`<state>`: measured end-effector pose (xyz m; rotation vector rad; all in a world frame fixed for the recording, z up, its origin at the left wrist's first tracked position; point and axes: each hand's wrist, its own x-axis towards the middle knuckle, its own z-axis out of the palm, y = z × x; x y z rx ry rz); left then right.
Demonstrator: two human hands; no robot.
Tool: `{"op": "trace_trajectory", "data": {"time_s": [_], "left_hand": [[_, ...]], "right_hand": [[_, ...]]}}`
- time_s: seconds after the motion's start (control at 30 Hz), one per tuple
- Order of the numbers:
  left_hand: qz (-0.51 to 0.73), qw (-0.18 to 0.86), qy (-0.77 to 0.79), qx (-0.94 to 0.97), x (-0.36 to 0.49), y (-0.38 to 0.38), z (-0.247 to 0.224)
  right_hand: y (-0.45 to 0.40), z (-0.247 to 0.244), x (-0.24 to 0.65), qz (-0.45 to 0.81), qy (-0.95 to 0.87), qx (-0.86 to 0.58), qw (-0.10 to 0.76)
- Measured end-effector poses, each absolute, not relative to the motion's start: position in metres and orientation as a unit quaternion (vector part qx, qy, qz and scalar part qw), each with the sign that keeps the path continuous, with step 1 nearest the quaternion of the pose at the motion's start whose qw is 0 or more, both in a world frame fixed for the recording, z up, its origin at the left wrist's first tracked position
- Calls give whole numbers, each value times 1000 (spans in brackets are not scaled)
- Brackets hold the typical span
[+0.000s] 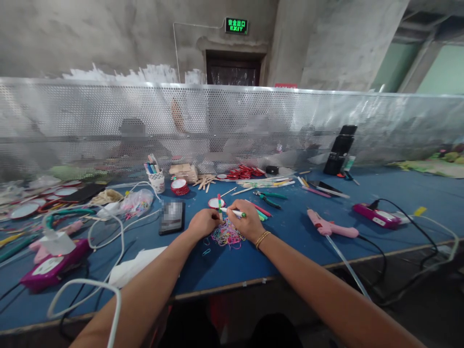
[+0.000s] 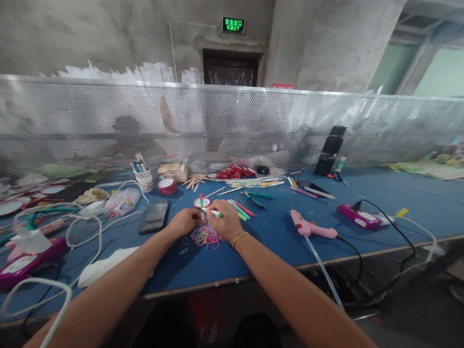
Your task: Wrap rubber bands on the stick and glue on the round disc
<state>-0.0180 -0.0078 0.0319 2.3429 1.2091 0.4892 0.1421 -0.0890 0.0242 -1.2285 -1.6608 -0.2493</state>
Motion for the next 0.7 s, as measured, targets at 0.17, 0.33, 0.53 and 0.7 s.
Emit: {"op": "trace_trajectory", "data": {"time_s": [0.17, 0.33, 0.53, 0.7], "left_hand": [[181, 229, 439, 850, -19, -8, 31], [175, 225, 450, 846, -19, -11, 34], [176, 226, 458, 842, -20, -14, 37], [172, 222, 463, 841, -20, -15, 38]], "right_hand": [[-90, 25, 140, -103, -689, -513, 502], [-91, 26, 139, -122, -680, -520, 502], [-92, 27, 140, -129, -669, -525, 510], [-93, 26, 139, -131, -676, -511, 515]]}}
